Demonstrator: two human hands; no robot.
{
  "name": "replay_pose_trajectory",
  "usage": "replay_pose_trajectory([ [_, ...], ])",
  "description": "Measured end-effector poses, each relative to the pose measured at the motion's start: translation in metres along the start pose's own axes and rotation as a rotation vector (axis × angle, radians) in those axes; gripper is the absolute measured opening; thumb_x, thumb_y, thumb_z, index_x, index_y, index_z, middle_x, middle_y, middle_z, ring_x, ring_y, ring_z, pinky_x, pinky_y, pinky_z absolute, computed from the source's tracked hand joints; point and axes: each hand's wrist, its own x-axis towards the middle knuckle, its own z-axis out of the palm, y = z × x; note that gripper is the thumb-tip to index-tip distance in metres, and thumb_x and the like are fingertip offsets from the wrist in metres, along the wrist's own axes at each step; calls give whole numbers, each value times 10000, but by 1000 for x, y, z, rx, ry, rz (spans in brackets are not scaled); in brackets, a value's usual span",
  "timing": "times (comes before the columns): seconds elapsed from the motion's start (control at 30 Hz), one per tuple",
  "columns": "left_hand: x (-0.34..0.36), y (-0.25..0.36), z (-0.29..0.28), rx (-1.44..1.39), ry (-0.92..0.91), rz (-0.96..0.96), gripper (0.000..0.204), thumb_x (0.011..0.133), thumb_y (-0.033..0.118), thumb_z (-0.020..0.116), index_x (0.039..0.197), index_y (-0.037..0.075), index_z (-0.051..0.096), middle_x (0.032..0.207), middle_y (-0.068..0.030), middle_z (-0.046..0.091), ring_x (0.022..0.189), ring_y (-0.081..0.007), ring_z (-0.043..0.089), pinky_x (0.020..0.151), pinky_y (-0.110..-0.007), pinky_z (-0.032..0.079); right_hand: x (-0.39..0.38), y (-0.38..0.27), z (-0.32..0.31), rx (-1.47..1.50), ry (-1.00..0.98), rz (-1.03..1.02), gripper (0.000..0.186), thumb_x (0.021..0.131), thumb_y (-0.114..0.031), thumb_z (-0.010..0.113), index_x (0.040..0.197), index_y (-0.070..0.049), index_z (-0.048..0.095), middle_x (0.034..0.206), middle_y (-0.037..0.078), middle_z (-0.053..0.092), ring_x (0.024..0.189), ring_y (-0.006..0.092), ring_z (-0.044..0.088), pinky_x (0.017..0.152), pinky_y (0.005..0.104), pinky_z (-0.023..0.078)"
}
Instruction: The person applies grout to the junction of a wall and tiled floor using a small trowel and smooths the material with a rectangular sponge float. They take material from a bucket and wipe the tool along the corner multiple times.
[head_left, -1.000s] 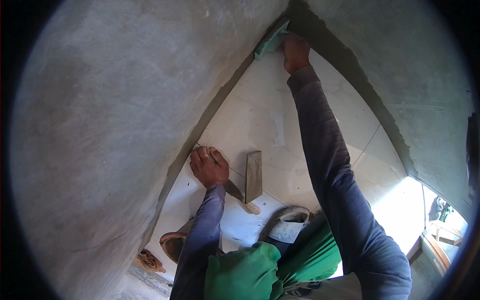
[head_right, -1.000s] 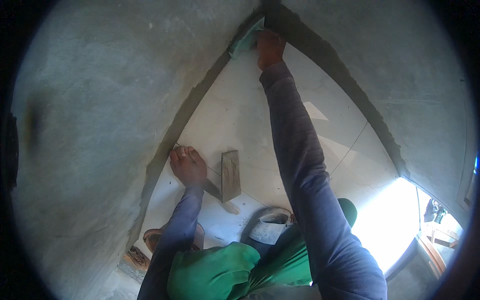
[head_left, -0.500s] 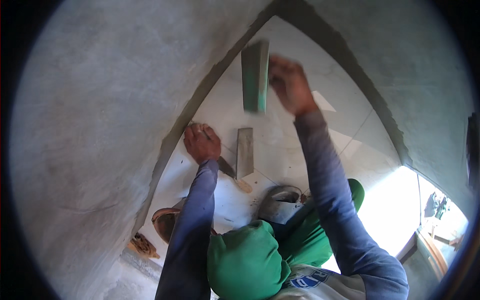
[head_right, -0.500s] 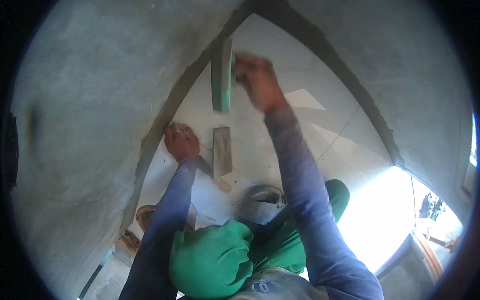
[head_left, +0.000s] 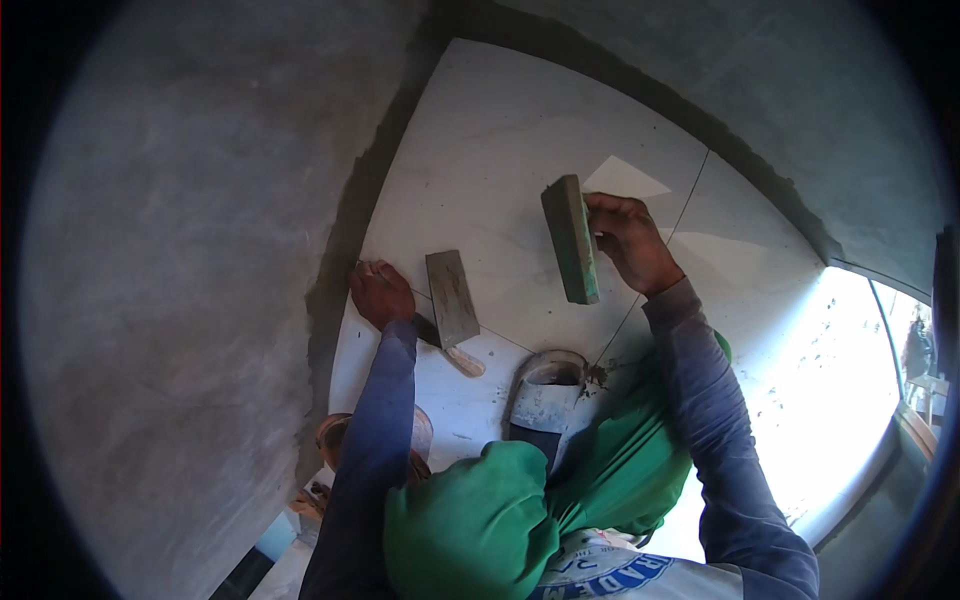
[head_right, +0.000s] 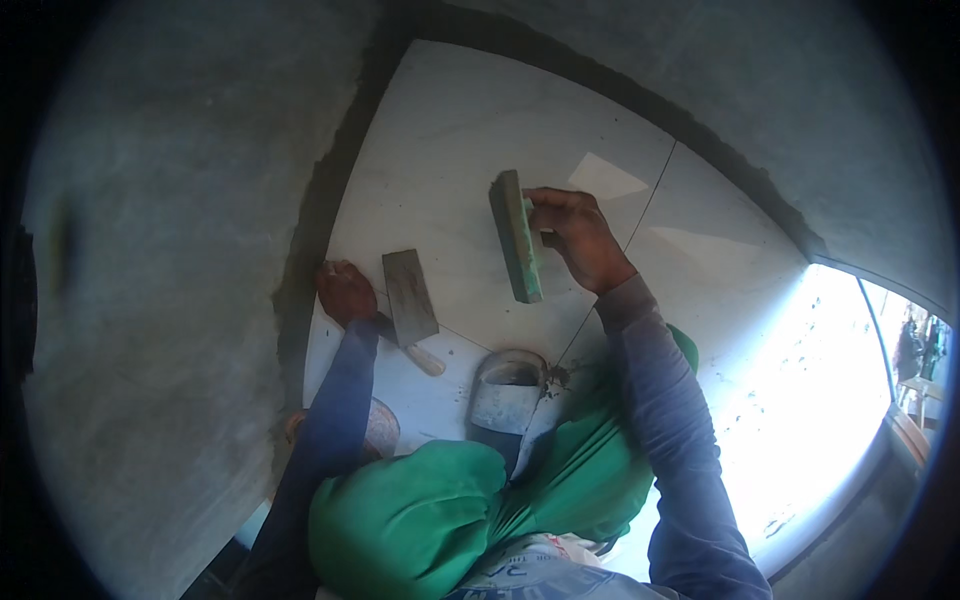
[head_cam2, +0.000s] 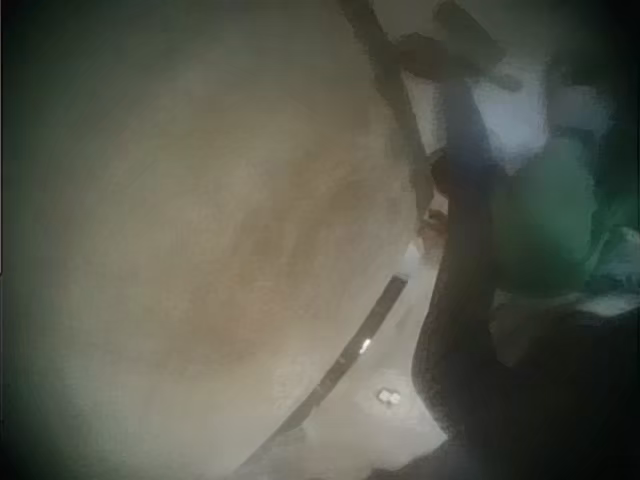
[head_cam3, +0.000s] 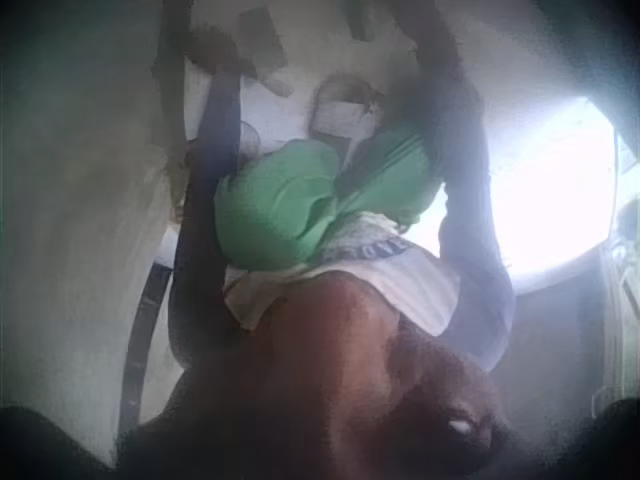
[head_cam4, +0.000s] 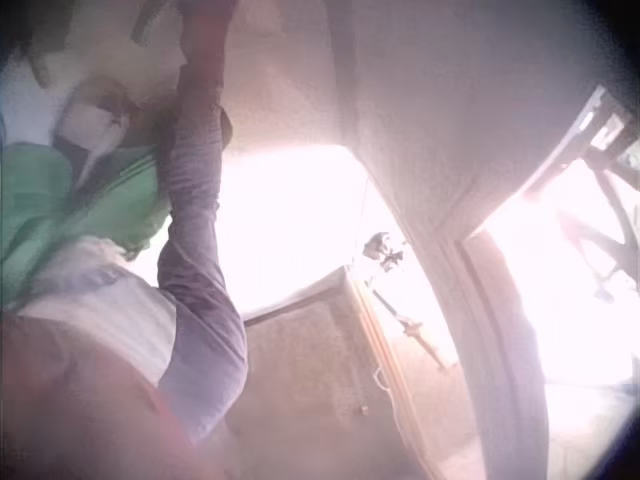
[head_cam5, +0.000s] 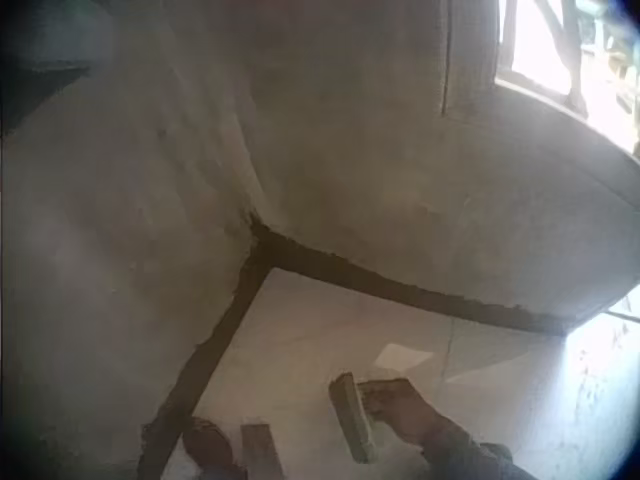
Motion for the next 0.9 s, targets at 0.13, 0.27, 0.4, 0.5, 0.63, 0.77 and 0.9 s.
replay_pose_trajectory([
  [0.13, -9, 18, 3, -41, -17, 29, 350, 1004, 305, 453, 978, -1, 620, 1029, -213, 608, 1030, -424, 595, 917, -502, 468, 15, 2, -16, 63, -9, -27, 373, 909, -106, 578, 1229, 55, 682, 994, 43, 690, 900, 120, 627, 809, 270, 505],
  [0.27, -4, 14, 7, 58, -24, 34, 403, 1012, 332, 464, 1026, -19, 663, 1065, -237, 633, 1049, -439, 612, 919, -509, 484, 19, -7, -24, 109, 8, -27, 388, 879, -144, 610, 1200, 56, 699, 972, 57, 690, 895, 137, 625, 786, 288, 501],
  [0.4, -1, -4, 20, 27, -94, -136, 419, 1007, 356, 526, 1070, -9, 721, 1025, -251, 688, 978, -459, 662, 881, -518, 516, 12, -19, -35, 145, 40, -18, 380, 878, -155, 607, 1180, 52, 710, 990, 69, 700, 903, 145, 624, 790, 303, 511],
  [0.5, 17, -37, 11, 153, -137, -188, 399, 1010, 367, 547, 1104, 22, 722, 1045, -260, 699, 950, -451, 681, 847, -509, 534, 11, -28, -34, 238, 0, -36, 384, 887, -159, 598, 1185, 57, 709, 1001, 81, 705, 909, 144, 624, 813, 304, 514],
  [0.63, 33, -34, 7, 488, -464, 86, 339, 969, 330, 624, 1147, 72, 754, 1182, -211, 729, 1071, -403, 707, 955, -457, 539, 15, -26, -43, 209, 98, -54, 373, 906, -160, 590, 1186, 51, 718, 1011, 89, 709, 919, 152, 632, 846, 316, 519],
  [0.77, 48, -66, -54, -223, -510, -133, 338, 992, 326, 627, 1156, 51, 736, 1163, -160, 747, 1060, -315, 722, 956, -386, 540, 36, 6, -45, 216, 51, -149, 353, 941, -182, 591, 1188, 29, 728, 1024, 61, 707, 927, 156, 637, 848, 315, 520],
  [0.9, 29, 64, -163, -405, -583, -295, 351, 1015, 328, 642, 1135, 9, 725, 1076, -107, 752, 1025, -129, 691, 940, -289, 516, 15, 1, -65, 53, 27, -103, 336, 998, -226, 564, 1161, 11, 738, 980, 12, 684, 889, 98, 626, 790, 272, 510],
])
